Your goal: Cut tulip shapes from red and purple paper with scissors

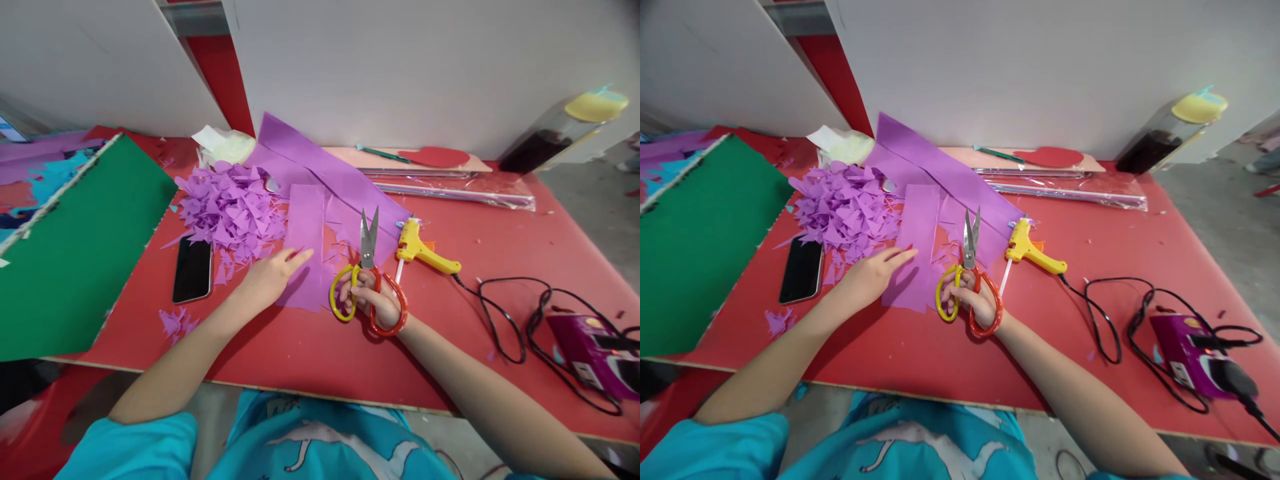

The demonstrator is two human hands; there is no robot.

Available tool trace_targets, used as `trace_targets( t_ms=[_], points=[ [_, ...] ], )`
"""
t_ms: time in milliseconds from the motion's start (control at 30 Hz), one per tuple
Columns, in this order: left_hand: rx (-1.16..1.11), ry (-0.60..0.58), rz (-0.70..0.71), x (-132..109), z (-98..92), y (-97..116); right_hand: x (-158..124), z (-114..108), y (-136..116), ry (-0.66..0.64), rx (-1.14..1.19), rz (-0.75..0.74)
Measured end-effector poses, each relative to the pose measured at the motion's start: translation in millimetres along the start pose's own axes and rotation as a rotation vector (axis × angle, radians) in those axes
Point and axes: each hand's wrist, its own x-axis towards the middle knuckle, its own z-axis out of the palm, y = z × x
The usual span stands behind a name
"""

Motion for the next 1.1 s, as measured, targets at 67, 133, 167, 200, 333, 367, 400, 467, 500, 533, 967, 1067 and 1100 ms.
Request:
trace_targets(
  t_ms=[67, 133, 167, 200, 333, 367, 400, 467, 500, 533, 967, 1067, 1100],
  points=[
    [-0.101, 0.148, -0.069, 0, 1.6, -4, 0, 0, 0, -0.006, -0.007, -0.002],
    [-0.250, 0.252, -0.147, -1, 1.4, -6, 0, -1, 0, -0.007, -0.005, -0.002],
    [-0.344, 0.271, -0.196, -2, 1.1, -5, 0, -1, 0, -0.005, -0.001, 0.001],
    [-0.447, 0.266, -0.251, -4, 1.1, -4, 0, -1, 0, -0.003, 0.005, 0.004],
    [-0.787, 0.195, -0.384, -10, 6.2, -1, 0, 0, 0, 0.007, 0.014, 0.011],
    [-0.819, 0.170, -0.394, -12, 8.6, -1, 0, 0, 0, 0.008, 0.015, 0.012],
    [-0.830, 0.134, -0.402, -13, 11.1, 0, 0, 0, 0, 0.008, 0.015, 0.015],
    [-0.831, 0.062, -0.399, -15, 15.6, 2, 0, 0, 0, 0.014, 0.014, 0.020],
    [-0.835, 0.040, -0.387, -15, 17.6, 3, 0, 0, 0, 0.018, 0.012, 0.022],
    [-0.844, 0.026, -0.374, -15, 19.1, 4, 0, -1, 1, 0.020, 0.009, 0.024],
    [-0.307, -0.039, -0.191, -20, 19.9, 4, 0, -1, 0, 0.020, 0.009, 0.040],
    [-0.242, -0.053, -0.156, -24, 22.6, 3, 1, -1, 1, 0.014, -0.022, 0.025],
    [-0.231, -0.048, -0.144, -25, 23.4, 2, 0, -2, 1, 0.011, -0.035, 0.018]
  ],
)
